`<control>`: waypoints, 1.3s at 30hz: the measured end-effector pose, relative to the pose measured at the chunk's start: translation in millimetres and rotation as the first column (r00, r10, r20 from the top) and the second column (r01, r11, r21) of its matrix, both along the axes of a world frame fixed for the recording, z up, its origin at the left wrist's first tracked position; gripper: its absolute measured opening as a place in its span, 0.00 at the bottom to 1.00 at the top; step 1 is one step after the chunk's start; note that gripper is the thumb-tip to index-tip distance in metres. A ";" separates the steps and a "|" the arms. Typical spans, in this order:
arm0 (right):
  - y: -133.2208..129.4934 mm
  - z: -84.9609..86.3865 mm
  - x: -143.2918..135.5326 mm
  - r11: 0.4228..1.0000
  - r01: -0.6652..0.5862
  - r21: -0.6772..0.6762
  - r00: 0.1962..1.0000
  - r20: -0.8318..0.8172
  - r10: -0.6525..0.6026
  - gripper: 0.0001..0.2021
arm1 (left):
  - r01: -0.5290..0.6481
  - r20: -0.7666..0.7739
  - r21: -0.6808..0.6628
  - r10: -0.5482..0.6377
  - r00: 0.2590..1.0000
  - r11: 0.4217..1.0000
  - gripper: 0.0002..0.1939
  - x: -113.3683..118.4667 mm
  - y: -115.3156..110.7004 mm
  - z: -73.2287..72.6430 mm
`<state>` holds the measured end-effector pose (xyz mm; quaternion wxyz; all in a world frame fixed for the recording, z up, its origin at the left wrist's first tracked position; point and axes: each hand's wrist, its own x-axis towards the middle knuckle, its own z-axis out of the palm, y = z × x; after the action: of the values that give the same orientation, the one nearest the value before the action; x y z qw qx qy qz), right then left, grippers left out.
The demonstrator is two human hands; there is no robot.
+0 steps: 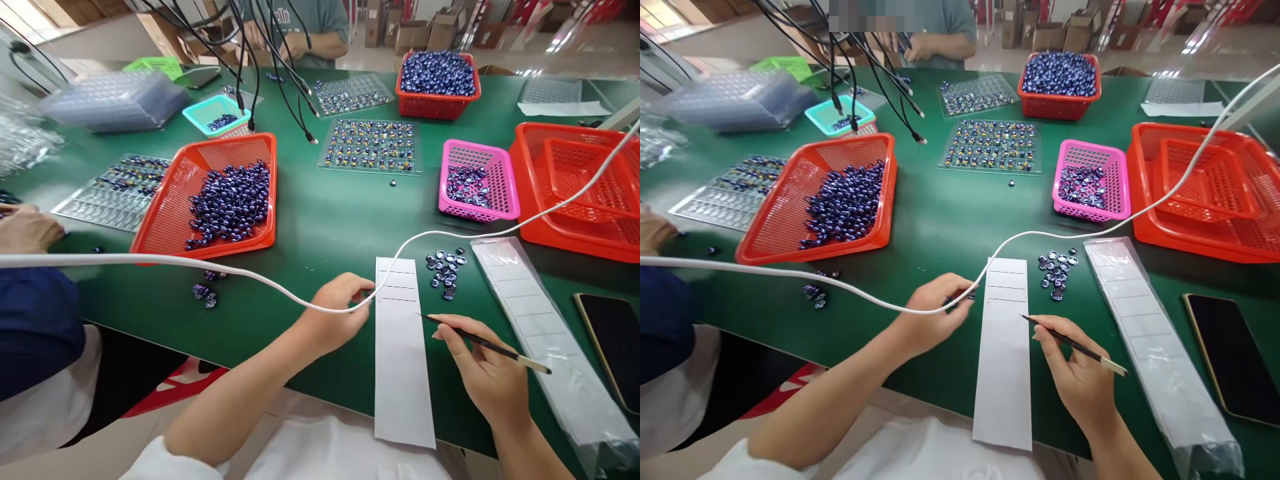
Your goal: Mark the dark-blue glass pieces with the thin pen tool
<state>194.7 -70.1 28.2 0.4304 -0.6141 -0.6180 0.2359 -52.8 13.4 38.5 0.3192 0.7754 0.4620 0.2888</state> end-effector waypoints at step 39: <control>18.4 -9.0 -8.0 0.916 -0.084 -0.392 0.919 -0.385 -0.081 0.15 | 0.493 -0.474 0.133 -0.382 0.794 0.860 0.20 0.2 15.8 -18.6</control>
<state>186.6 -51.7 19.2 0.4106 -0.6285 -0.4579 0.4761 -52.6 29.2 19.9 0.1675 0.9394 0.2874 0.0833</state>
